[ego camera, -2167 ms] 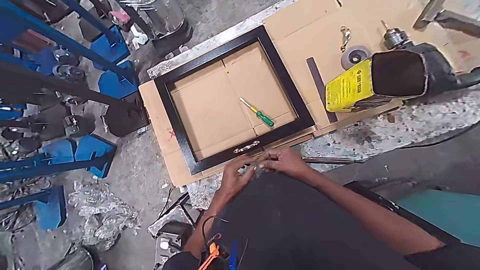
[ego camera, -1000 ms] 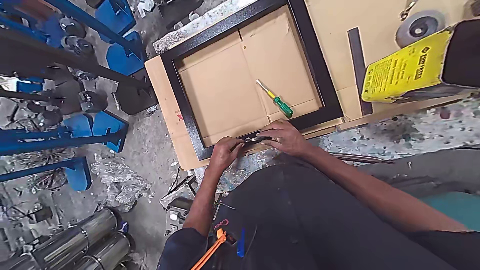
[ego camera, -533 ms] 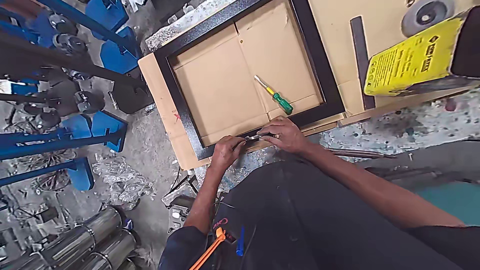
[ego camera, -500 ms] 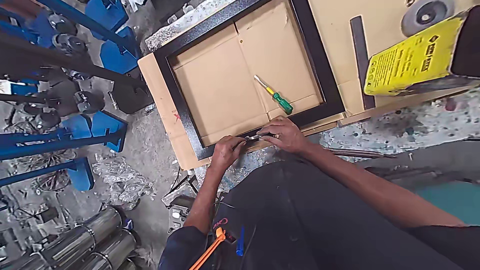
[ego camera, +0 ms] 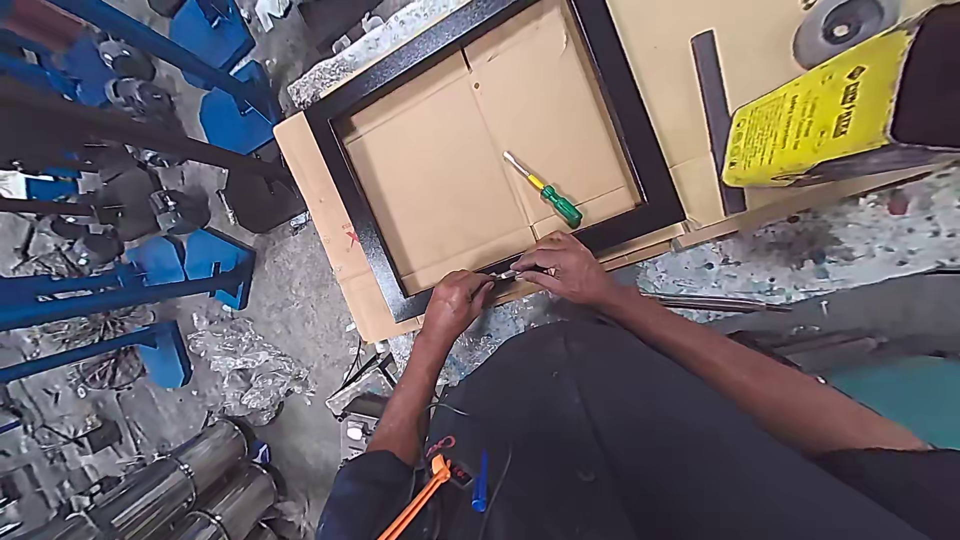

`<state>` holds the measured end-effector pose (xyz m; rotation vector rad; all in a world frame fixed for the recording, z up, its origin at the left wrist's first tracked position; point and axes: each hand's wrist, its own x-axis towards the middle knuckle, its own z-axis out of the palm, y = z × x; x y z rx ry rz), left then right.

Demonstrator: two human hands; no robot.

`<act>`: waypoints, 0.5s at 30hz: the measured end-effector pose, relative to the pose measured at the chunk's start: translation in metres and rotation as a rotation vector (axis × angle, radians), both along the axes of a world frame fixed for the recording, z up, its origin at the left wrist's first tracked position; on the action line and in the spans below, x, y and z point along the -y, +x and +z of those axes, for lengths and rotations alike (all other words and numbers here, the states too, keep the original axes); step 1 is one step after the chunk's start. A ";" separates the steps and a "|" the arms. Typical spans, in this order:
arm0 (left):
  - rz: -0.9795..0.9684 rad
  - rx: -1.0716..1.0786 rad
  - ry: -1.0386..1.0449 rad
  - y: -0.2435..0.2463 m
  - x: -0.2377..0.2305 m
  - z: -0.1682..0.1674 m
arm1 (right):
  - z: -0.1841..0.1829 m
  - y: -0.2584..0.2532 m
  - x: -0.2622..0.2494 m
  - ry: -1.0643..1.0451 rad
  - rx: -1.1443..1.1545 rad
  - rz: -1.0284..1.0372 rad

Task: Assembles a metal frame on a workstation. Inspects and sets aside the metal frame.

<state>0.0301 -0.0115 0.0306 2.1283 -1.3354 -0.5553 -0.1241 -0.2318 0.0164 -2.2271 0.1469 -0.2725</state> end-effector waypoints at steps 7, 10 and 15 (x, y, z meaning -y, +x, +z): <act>-0.011 0.025 0.148 0.000 0.008 0.009 | -0.002 0.001 0.001 0.003 -0.021 0.006; 0.012 0.021 0.122 0.002 0.009 0.007 | -0.003 0.001 0.000 0.006 -0.008 -0.006; 0.029 -0.020 0.084 0.004 0.009 0.001 | -0.005 0.001 0.002 -0.002 -0.023 0.003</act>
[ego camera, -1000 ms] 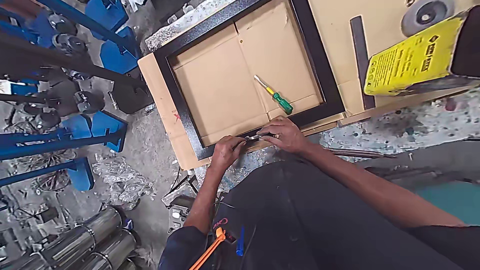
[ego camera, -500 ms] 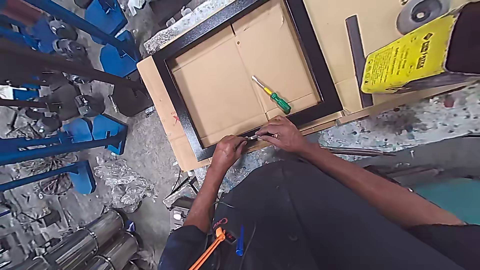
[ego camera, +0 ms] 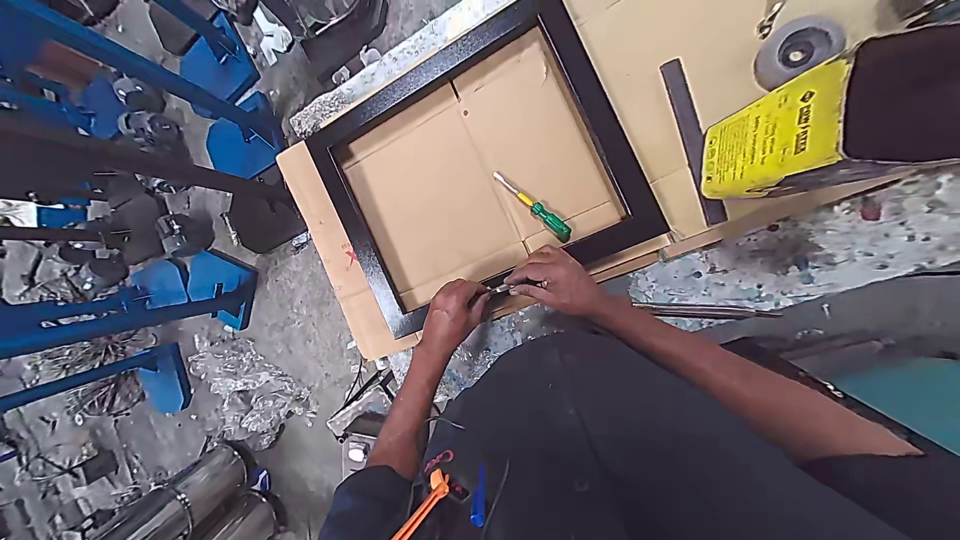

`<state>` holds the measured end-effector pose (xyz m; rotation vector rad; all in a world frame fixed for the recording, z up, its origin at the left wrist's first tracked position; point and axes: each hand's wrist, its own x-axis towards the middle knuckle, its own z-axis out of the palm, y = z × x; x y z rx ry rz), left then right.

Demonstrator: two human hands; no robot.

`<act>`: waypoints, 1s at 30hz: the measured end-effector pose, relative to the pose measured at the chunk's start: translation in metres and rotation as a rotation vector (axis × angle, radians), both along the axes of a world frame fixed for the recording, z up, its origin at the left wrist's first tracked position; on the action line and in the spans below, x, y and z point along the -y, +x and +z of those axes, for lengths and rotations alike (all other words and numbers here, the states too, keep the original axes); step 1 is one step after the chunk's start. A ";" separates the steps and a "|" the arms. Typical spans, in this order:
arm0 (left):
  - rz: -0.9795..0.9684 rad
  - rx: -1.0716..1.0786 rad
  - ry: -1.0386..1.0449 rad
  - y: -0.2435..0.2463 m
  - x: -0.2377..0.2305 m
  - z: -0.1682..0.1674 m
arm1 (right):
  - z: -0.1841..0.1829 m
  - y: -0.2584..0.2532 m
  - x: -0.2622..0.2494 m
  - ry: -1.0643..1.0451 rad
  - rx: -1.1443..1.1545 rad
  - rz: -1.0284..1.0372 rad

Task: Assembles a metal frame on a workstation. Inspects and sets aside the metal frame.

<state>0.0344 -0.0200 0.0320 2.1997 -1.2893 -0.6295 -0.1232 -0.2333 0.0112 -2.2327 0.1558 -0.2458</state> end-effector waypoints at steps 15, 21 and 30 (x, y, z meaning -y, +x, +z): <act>0.024 -0.019 -0.090 -0.002 -0.005 -0.007 | -0.017 -0.003 0.000 0.052 -0.044 0.017; 0.002 -0.036 -0.098 -0.002 -0.007 -0.008 | -0.018 -0.004 0.001 0.032 -0.035 0.015; 0.012 -0.075 -0.086 0.000 -0.006 -0.008 | -0.019 -0.003 0.000 0.040 -0.030 -0.006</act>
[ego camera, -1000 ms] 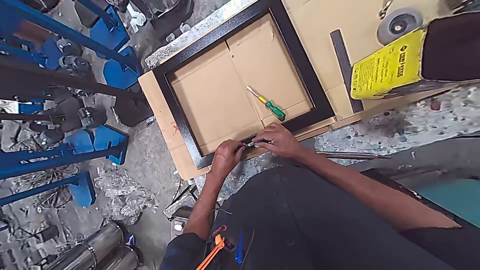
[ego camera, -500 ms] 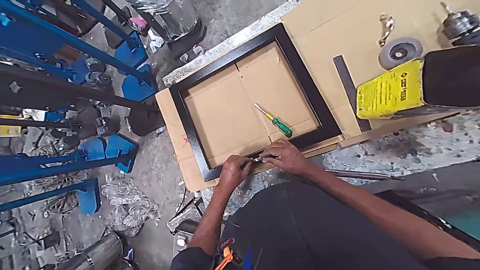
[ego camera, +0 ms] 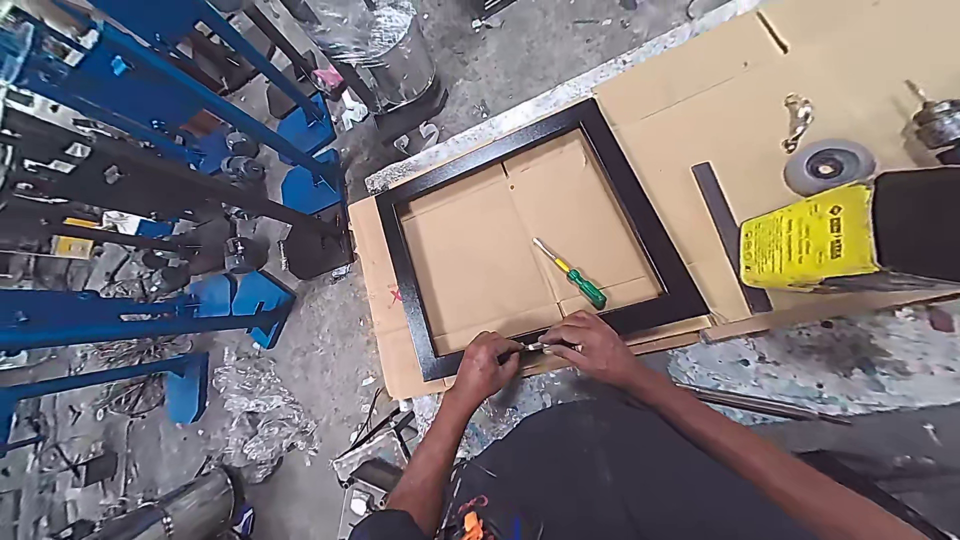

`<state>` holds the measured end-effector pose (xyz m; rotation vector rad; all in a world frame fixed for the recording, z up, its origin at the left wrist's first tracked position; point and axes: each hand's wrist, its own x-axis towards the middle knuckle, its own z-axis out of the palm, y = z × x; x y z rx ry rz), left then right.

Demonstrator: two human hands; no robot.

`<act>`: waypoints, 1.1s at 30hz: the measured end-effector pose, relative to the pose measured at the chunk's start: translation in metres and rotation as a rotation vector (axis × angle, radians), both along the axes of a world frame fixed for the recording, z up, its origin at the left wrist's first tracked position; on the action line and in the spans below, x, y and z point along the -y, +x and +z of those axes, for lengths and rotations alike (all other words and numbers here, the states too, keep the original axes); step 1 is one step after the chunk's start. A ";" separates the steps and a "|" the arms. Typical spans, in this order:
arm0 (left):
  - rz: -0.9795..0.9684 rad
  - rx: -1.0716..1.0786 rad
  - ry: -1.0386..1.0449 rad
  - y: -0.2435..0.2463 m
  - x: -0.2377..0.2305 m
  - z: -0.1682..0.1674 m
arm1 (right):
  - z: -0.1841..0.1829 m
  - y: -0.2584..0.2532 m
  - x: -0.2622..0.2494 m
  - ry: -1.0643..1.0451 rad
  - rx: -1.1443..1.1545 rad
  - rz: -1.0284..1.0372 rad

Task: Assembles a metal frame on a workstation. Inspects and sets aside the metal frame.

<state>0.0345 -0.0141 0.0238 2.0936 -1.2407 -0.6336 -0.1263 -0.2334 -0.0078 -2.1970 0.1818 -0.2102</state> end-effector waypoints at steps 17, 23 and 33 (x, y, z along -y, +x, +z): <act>-0.005 0.031 -0.035 0.001 -0.002 -0.005 | 0.001 0.000 0.000 -0.012 -0.001 -0.009; 0.091 0.013 -0.090 0.000 -0.001 -0.008 | 0.001 0.001 0.000 -0.031 0.005 -0.012; 0.032 0.018 -0.098 0.001 -0.003 -0.009 | -0.002 0.003 -0.001 -0.040 0.015 -0.006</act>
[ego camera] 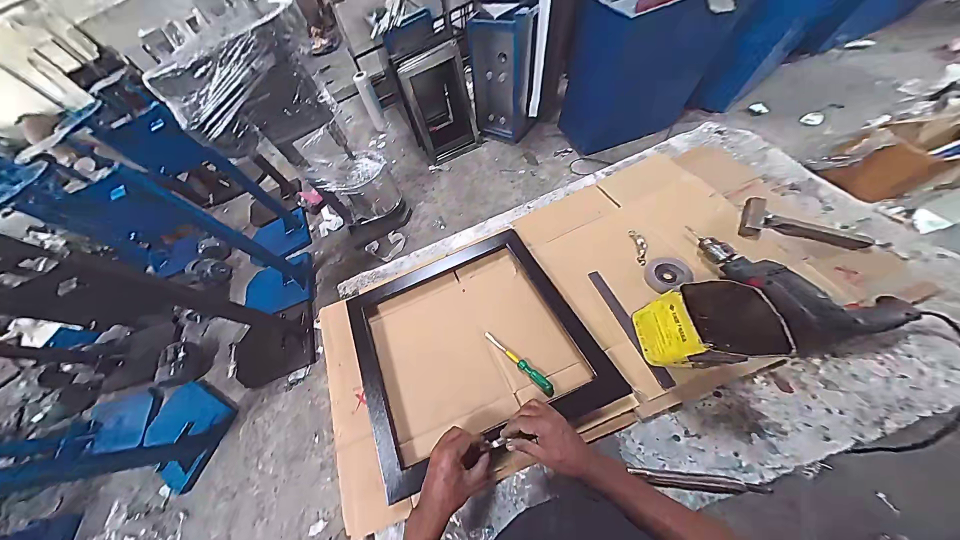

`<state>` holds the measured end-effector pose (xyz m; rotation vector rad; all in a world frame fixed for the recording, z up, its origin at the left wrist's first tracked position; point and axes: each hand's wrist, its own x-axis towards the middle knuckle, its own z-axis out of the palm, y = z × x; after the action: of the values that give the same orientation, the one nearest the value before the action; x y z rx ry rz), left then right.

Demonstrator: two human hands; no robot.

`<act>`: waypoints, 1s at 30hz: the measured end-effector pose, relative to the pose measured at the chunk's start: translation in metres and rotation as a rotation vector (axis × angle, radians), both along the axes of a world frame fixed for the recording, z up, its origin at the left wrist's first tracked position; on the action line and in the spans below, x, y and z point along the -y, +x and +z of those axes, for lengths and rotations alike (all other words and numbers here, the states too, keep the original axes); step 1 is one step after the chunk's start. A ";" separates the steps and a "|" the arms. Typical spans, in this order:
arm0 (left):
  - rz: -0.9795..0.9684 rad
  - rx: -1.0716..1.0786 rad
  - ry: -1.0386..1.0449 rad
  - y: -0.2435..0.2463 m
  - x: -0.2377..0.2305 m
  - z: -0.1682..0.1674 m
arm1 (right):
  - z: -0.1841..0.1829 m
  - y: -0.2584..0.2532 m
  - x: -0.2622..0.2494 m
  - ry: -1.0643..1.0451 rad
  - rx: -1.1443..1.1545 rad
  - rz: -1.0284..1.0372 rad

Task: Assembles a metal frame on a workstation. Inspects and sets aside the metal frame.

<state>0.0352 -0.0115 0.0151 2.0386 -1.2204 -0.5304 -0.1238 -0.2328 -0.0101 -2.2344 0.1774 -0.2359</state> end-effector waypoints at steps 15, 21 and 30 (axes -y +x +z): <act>0.033 -0.029 0.051 0.002 0.005 0.004 | 0.000 0.001 -0.001 0.032 0.021 0.001; -0.010 -0.025 0.061 0.002 0.003 0.008 | 0.022 -0.001 0.007 0.171 -0.059 -0.002; 0.043 -0.101 0.025 -0.001 0.002 0.006 | 0.038 0.032 0.085 -0.130 -0.386 -0.265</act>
<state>0.0338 -0.0135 0.0213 2.0284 -1.1132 -0.6236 -0.0913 -0.3176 0.0281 -2.3642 0.6847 0.0478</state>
